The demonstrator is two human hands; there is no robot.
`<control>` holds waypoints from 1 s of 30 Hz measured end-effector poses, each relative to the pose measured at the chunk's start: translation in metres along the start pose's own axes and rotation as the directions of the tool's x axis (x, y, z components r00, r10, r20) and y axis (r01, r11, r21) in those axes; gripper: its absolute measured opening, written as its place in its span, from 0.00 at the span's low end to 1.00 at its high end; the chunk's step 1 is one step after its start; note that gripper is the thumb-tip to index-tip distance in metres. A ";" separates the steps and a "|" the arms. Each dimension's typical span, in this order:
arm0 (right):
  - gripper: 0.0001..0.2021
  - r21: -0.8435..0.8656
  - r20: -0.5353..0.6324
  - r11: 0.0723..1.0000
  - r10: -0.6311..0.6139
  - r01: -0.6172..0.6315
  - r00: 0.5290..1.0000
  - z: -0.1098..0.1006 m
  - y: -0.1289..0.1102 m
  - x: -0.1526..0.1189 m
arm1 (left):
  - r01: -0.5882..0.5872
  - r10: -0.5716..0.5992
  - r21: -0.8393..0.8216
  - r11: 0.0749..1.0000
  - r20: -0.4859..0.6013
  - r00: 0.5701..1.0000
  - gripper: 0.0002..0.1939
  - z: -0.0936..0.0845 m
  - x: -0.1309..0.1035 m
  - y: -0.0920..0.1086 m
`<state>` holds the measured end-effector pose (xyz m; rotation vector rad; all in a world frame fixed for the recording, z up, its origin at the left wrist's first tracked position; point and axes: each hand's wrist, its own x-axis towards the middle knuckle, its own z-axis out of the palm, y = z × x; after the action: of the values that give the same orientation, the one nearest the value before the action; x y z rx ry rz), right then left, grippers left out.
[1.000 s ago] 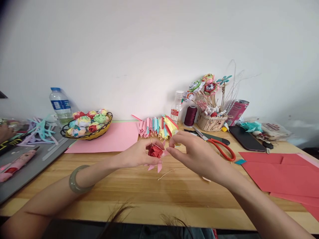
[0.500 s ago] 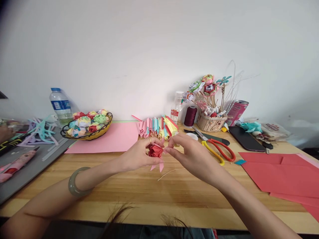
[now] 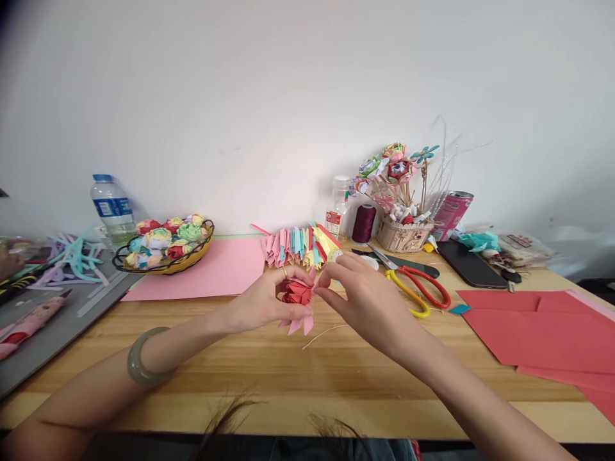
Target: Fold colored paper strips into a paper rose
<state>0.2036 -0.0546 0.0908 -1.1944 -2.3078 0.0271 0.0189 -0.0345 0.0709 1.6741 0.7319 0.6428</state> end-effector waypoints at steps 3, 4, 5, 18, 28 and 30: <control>0.05 0.013 -0.016 1.000 0.005 -0.005 1.000 -0.002 -0.003 0.001 | 0.005 -0.005 -0.028 1.000 -0.015 1.000 0.18 0.000 0.000 0.001; 0.06 0.017 -0.023 1.000 0.004 -0.004 1.000 -0.003 -0.004 0.001 | 0.003 -0.003 -0.028 1.000 -0.017 1.000 0.19 -0.001 0.000 0.001; 0.06 0.020 -0.026 1.000 0.002 -0.001 1.000 -0.003 -0.004 0.002 | 0.000 -0.001 -0.027 1.000 -0.017 1.000 0.19 -0.001 0.001 0.001; 0.08 -0.133 -0.061 0.990 -0.049 0.041 0.997 -0.008 -0.008 -0.001 | 0.008 -0.007 -0.099 0.995 0.010 1.000 0.13 0.001 0.000 0.001; 0.07 -0.031 -0.061 0.999 -0.019 0.018 0.998 -0.023 -0.008 -0.005 | -0.004 0.003 -0.081 0.997 -0.005 1.000 0.15 0.001 0.002 0.000; 0.07 -0.089 -0.150 0.995 -0.046 0.033 0.988 -0.024 -0.010 -0.006 | -0.005 0.003 -0.077 0.997 -0.025 1.000 0.16 0.001 0.002 -0.001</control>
<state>0.2101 -0.0710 0.1112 -1.1508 -2.2174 -0.1741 0.0214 -0.0336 0.0698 1.5999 0.7132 0.6870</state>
